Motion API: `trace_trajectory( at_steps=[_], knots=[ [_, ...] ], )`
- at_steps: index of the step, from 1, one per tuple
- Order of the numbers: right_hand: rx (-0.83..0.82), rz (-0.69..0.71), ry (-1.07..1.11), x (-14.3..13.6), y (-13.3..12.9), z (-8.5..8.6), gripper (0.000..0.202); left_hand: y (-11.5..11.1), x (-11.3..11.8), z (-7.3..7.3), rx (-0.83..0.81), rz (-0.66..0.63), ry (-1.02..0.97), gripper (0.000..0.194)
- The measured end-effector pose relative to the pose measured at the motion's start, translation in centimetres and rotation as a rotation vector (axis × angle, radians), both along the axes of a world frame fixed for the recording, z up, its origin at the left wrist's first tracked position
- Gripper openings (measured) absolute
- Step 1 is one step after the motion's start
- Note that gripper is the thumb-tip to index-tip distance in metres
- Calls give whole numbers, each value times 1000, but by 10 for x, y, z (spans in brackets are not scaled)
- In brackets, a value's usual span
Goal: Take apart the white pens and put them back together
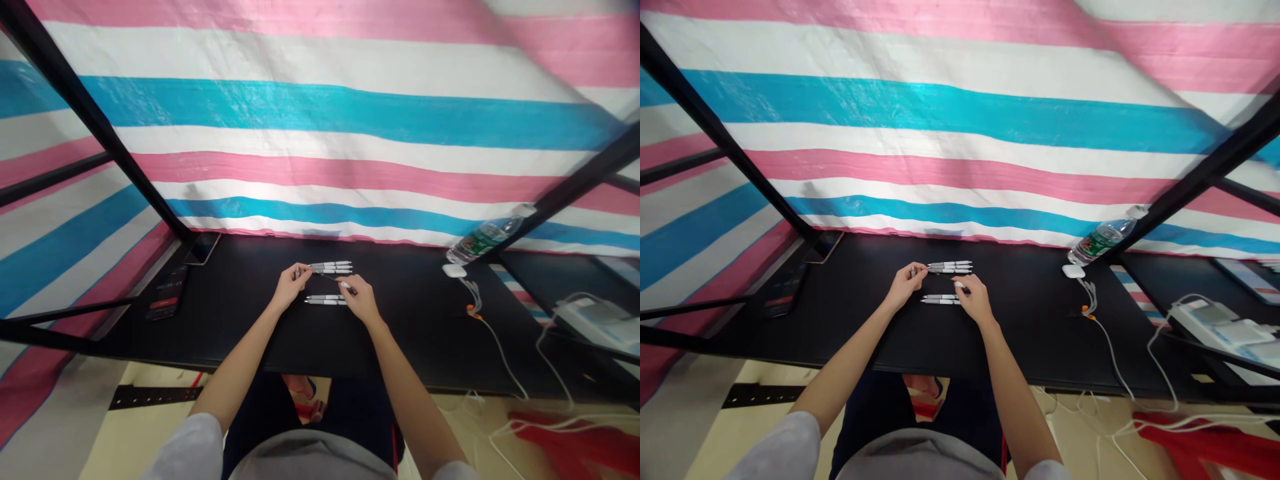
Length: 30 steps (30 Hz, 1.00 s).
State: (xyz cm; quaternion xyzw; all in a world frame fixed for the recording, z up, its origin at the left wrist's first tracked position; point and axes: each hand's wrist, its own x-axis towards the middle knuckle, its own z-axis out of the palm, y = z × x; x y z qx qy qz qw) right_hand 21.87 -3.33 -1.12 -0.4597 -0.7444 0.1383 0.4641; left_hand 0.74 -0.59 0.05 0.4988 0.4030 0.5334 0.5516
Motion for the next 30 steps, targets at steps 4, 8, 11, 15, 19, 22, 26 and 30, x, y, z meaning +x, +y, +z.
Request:
trace_trajectory(
  at_steps=[4,8,11,15,19,22,26,30],
  knots=[
    [5,11,-15,0,0,0,22,1,-1,-3,8,-11,27,31],
    [-12,2,-27,0,0,0,23,1,-2,-4,14,-13,52,31],
    [-20,-4,-30,0,0,0,23,2,-2,-5,11,-14,51,31],
    [-13,1,-24,0,1,-1,22,3,-3,-7,10,-14,73,31],
    [-9,3,-36,0,1,0,23,2,-3,-7,38,-43,117,31],
    [3,-8,-38,0,0,1,23,0,-3,-3,87,-48,215,29],
    [19,-24,-32,-1,0,2,22,-4,-4,4,169,-61,367,26],
    [12,-8,-25,-2,-1,2,23,-4,-3,3,167,-83,371,27]
  ],
)
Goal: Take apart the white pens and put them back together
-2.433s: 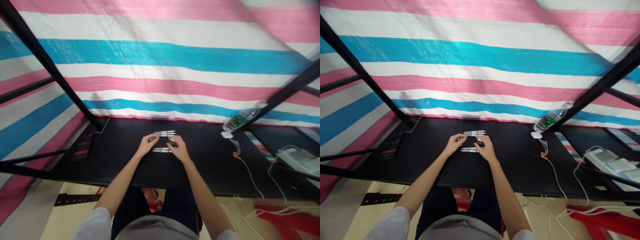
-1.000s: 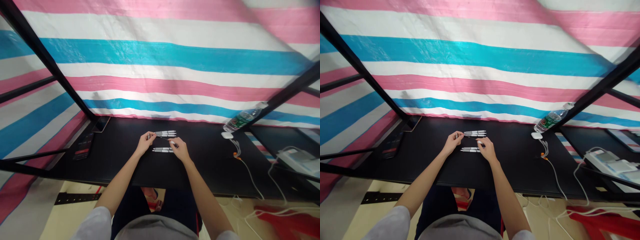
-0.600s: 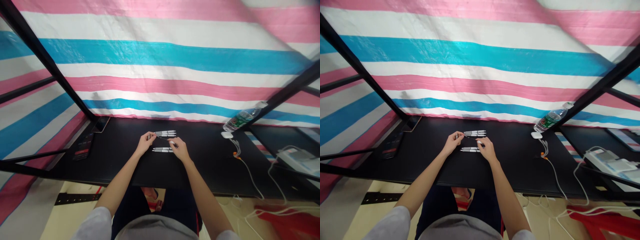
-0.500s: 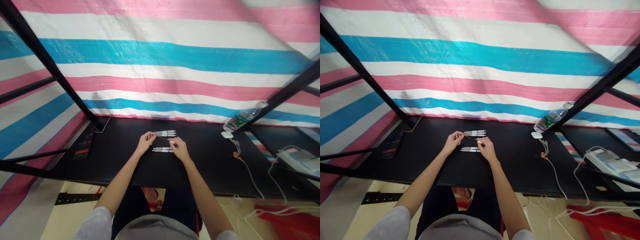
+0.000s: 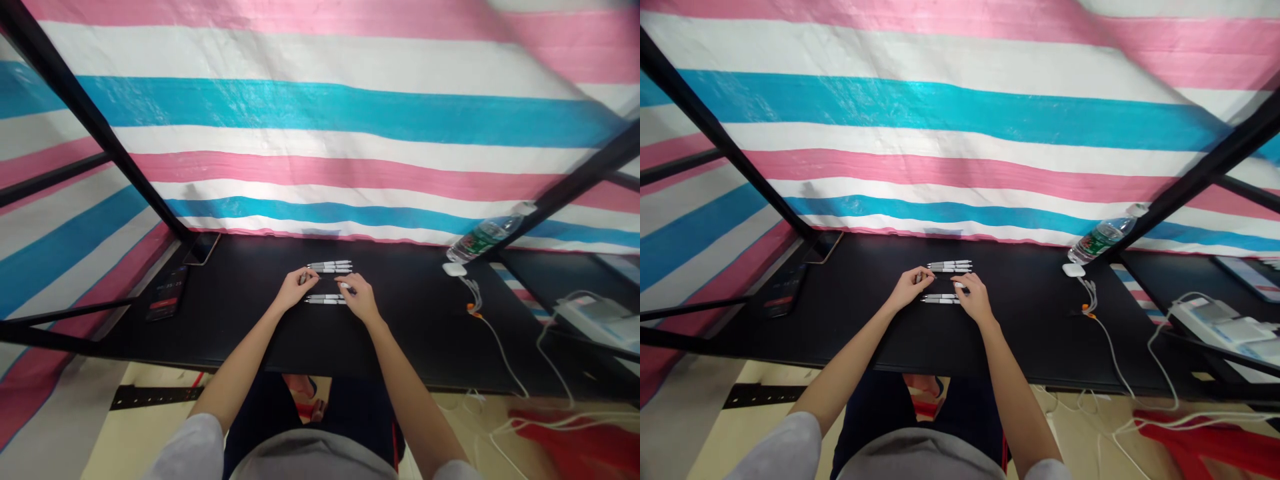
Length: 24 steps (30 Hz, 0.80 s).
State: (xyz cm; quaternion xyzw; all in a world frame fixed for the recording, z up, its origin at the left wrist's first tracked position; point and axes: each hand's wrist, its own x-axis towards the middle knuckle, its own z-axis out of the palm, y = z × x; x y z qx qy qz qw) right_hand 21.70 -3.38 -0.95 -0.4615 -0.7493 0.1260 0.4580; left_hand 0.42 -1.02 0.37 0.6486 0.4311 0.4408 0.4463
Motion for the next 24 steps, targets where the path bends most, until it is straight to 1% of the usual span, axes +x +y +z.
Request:
trace_trajectory(
  at_steps=[2,5,7,9,11,13,18,21,24],
  knots=[
    [-1,-1,6,0,0,0,23,1,2,-2,-90,2,-131,32],
    [14,-28,28,1,1,0,22,5,4,-1,-279,-18,-438,39],
    [22,-54,50,2,1,-1,21,7,3,1,-374,-35,-601,37],
    [25,-81,65,3,2,-1,21,8,2,4,-429,-35,-690,30],
    [21,-99,64,3,2,-2,22,8,0,5,-442,-13,-712,22],
    [16,-115,58,3,2,-2,22,8,-2,5,-421,11,-678,21],
    [45,-201,54,6,5,-4,23,6,-3,2,-383,91,-588,35],
    [68,-271,73,8,6,-4,22,6,-2,1,-359,144,-604,37],
    [87,-304,97,9,7,-5,22,7,-1,1,-357,155,-627,41]
  ],
)
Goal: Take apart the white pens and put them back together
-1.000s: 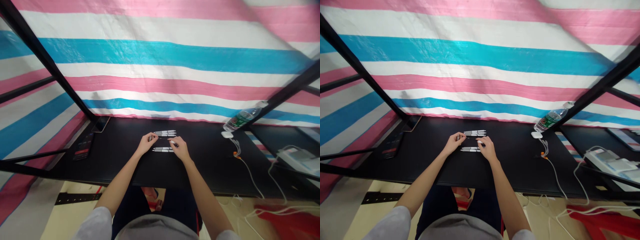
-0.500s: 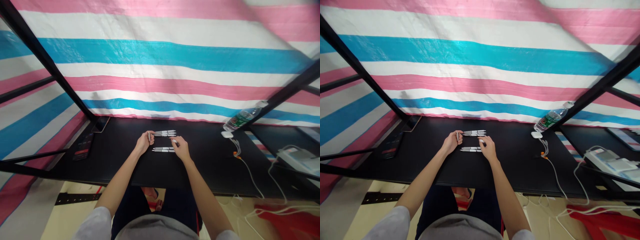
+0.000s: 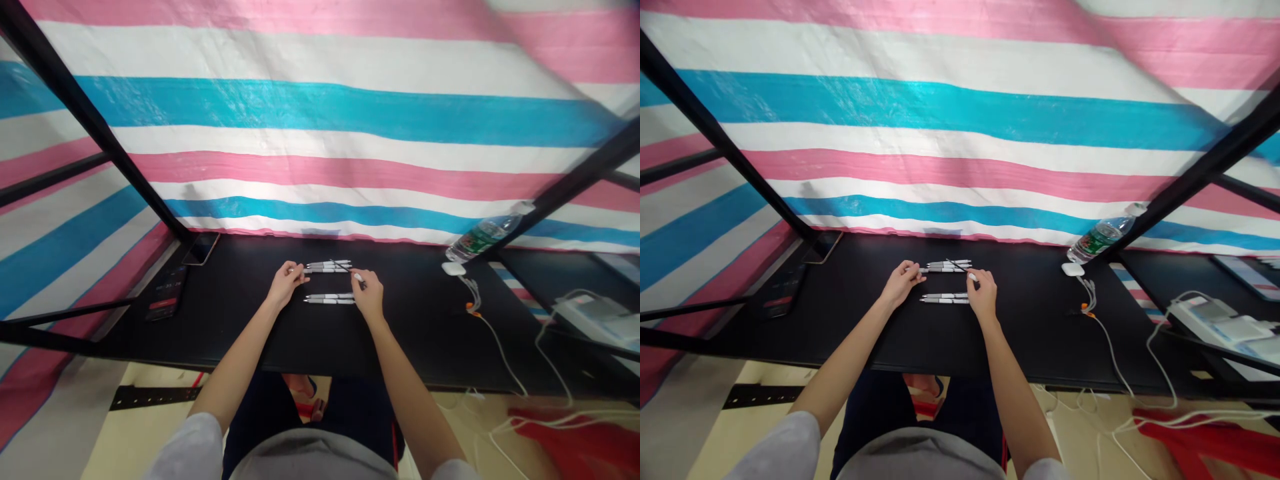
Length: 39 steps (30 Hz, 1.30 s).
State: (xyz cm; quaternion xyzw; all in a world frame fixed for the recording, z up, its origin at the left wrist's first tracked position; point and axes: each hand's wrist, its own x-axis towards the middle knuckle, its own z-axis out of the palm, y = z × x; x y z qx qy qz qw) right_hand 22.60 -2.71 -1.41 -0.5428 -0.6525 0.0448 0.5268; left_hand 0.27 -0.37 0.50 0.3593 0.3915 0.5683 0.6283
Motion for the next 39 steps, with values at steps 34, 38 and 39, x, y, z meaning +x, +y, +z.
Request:
trace_trajectory(
  at_steps=[34,38,39],
  knots=[
    [-9,8,-10,-2,0,0,23,1,-2,-3,148,-85,30,28],
    [6,7,-17,-2,0,-1,23,0,-2,-1,172,-83,42,28],
    [10,10,-17,-2,0,-2,23,0,-2,-1,170,-78,51,28]
  ],
)
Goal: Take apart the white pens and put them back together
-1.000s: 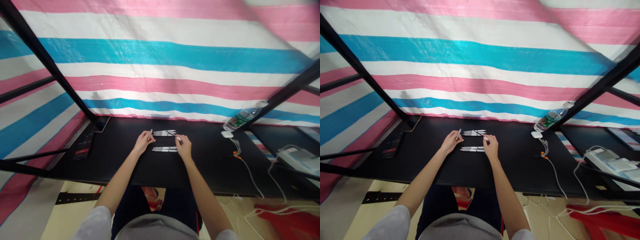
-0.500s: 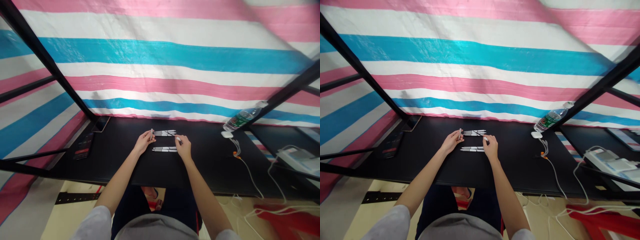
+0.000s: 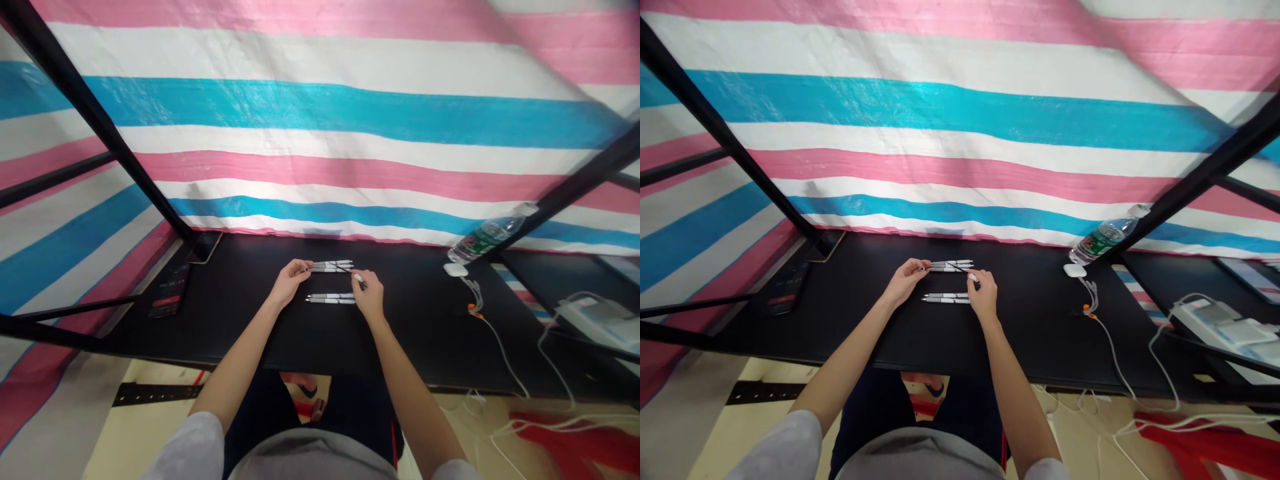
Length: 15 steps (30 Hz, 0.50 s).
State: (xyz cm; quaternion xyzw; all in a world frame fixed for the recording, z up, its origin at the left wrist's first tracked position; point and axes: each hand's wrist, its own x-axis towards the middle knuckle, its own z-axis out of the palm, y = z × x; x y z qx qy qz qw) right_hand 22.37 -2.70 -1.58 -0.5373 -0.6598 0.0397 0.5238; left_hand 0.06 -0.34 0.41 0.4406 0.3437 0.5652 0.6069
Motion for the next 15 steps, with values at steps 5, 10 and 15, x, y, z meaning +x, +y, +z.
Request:
trace_trajectory(
  at_steps=[5,10,15],
  knots=[
    [-13,3,23,0,0,0,23,0,0,-3,-82,30,124,38],
    [-26,74,60,-1,-2,4,22,1,1,-6,-18,10,158,36],
    [-51,146,52,-4,-4,7,23,2,-1,-9,11,29,228,31]
  ],
)
